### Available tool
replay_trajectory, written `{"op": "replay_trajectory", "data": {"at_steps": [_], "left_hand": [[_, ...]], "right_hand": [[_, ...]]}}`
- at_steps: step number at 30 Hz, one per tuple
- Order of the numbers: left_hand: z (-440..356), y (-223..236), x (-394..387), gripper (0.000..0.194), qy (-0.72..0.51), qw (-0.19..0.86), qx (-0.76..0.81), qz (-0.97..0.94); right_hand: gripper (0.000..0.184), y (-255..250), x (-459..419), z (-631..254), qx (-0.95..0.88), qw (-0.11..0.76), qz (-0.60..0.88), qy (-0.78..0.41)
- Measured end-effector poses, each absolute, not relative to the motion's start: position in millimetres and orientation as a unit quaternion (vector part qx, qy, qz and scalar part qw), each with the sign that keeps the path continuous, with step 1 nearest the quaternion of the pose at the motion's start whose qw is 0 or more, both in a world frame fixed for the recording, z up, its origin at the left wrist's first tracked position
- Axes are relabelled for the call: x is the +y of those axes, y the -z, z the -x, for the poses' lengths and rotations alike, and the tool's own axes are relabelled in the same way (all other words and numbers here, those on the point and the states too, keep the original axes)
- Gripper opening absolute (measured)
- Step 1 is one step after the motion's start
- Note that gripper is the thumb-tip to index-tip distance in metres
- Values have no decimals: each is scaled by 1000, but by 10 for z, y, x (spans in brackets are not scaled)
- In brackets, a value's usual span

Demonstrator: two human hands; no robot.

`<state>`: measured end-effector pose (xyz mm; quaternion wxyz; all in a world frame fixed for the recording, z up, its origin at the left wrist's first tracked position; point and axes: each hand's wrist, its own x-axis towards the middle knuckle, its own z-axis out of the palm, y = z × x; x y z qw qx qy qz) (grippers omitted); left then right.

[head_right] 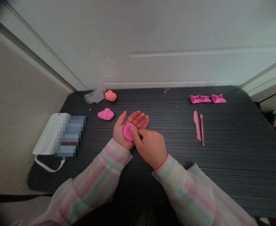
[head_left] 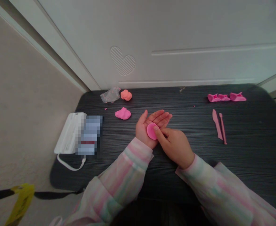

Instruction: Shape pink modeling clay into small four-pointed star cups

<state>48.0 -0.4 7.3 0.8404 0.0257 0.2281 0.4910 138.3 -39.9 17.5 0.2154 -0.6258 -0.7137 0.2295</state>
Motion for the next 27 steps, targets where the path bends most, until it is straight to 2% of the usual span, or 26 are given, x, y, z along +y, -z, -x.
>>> {"op": "replay_trajectory", "data": {"at_steps": [2,5,10,12,15,19,23,27], "left_hand": [[-459,-80,4,47,-496,839,221,-21],[-428,-103,18,47,-518,831,202,-23],[-397,-152,8,50,-535,822,190,-48],[-399,-168,-6,51,-523,830,187,-52],[-409,-180,-23,52,-506,843,176,-53],[-418,-170,-24,56,-502,849,151,-68],[-416,-155,-15,57,-504,849,137,-78],[-411,-132,-5,56,-503,848,150,-67]], "right_hand": [[46,-196,-387,-1425,-711,208,631,-232],[46,-215,-353,-1484,-675,245,634,-286],[32,-157,-340,-1428,-463,361,569,-576],[36,-125,-357,-1367,-405,391,507,-653],[38,-101,-377,-1308,-433,398,480,-651],[30,-95,-373,-1315,-492,378,511,-595],[31,-73,-367,-1326,-497,373,517,-589],[35,-35,-371,-1302,-492,409,504,-580]]}}
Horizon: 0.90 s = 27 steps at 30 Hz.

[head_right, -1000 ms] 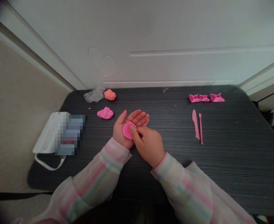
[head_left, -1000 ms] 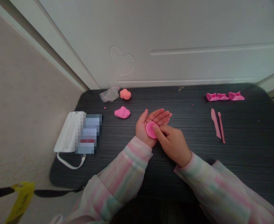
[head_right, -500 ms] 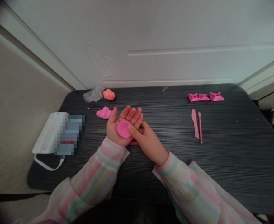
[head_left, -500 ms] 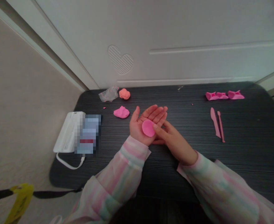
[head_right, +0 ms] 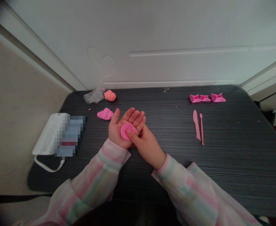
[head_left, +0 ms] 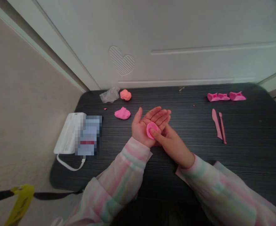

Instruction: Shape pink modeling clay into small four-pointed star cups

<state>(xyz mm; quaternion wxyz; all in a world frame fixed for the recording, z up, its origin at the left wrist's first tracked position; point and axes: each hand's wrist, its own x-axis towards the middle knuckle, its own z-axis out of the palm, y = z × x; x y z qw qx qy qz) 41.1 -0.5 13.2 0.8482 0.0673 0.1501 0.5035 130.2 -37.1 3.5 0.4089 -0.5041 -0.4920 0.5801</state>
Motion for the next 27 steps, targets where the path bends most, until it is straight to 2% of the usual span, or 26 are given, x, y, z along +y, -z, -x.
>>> {"op": "replay_trajectory", "data": {"at_steps": [5,7,10,12,15,21,27], "left_hand": [[-414,-93,11,50,-527,831,169,-54],[-418,-94,15,48,-532,827,174,-59],[-424,-114,18,45,-523,831,178,-67],[-425,-129,18,46,-504,843,175,-69],[-424,-132,21,47,-482,856,172,-66],[-476,-92,5,45,-504,838,204,-39],[-518,-87,-37,48,-524,824,215,-13]], "right_hand": [[56,-37,-387,-1327,-528,492,543,-429],[49,-69,-389,-1364,-576,498,572,-307],[24,-121,-379,-1422,-643,455,591,-173],[15,-138,-365,-1445,-676,413,583,-182],[13,-139,-342,-1454,-674,369,588,-251],[20,-151,-317,-1426,-549,395,620,-398],[21,-196,-339,-1391,-519,378,629,-438]]}}
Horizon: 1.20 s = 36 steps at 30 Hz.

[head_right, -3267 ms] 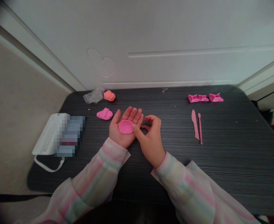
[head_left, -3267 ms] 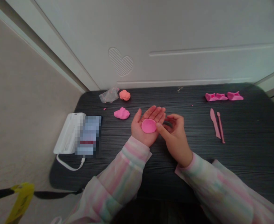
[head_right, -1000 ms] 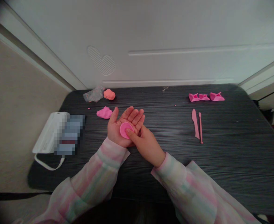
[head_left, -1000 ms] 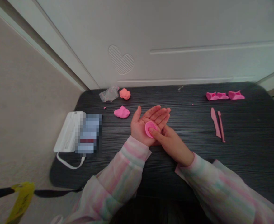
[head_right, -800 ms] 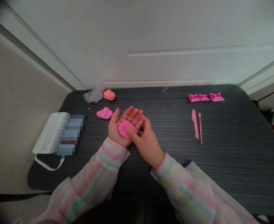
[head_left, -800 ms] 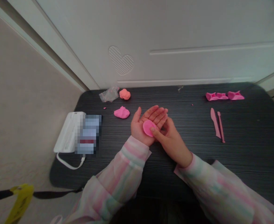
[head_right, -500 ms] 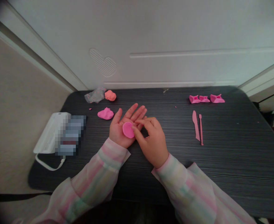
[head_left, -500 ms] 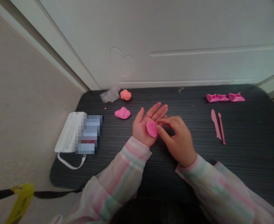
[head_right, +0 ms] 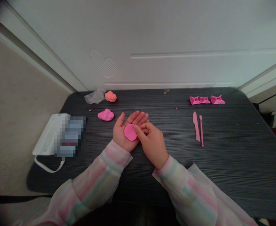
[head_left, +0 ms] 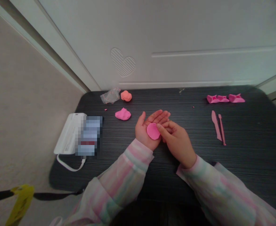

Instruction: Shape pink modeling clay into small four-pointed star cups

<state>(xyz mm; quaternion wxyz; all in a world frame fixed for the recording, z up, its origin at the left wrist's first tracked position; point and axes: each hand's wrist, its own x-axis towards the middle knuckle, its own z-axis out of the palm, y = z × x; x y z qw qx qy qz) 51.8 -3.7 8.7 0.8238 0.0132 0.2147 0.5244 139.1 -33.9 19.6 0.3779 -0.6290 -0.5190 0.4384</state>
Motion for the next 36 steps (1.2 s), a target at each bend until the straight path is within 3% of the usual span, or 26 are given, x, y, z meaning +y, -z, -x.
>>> {"op": "replay_trajectory", "data": {"at_steps": [8,13,19,27,36], "left_hand": [[-421,-94,11,54,-524,831,186,-17],[-402,-127,18,52,-523,826,208,-12],[-389,-177,-9,63,-492,842,211,-63],[-358,-194,-7,71,-437,860,231,-123],[-365,-194,-17,72,-419,872,203,-155]], "right_hand": [[36,-217,-339,-1472,-551,320,613,-467],[30,-171,-338,-1473,-539,335,609,-476],[39,-138,-328,-1456,-515,317,585,-541],[26,-177,-303,-1484,-560,261,576,-535],[21,-232,-311,-1442,-566,267,580,-523]]}}
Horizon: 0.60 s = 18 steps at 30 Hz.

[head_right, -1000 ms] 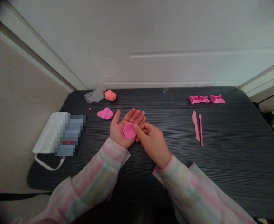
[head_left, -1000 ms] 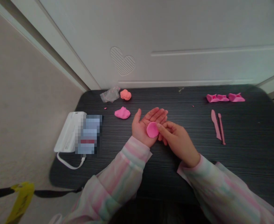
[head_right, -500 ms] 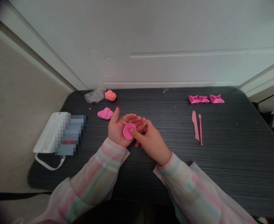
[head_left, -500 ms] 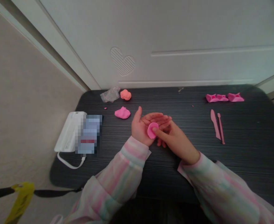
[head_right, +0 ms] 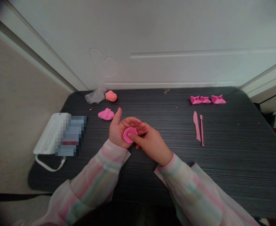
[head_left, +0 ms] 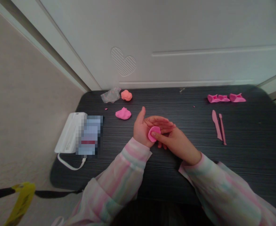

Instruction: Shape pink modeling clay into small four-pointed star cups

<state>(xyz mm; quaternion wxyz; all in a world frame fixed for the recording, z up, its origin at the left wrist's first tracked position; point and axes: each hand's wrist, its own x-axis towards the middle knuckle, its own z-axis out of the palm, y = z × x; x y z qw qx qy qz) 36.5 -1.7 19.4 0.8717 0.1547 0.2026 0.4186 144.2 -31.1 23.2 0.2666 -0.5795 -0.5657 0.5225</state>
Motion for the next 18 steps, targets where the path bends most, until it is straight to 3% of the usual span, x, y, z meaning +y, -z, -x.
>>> {"op": "replay_trajectory", "data": {"at_steps": [8,18], "left_hand": [[-346,-207,-14,75,-351,894,208,-185],[-352,-188,-38,56,-311,886,247,-240]], "right_hand": [[23,-150,-322,-1459,-553,289,550,-555],[19,-176,-322,-1450,-555,291,480,-613]]}}
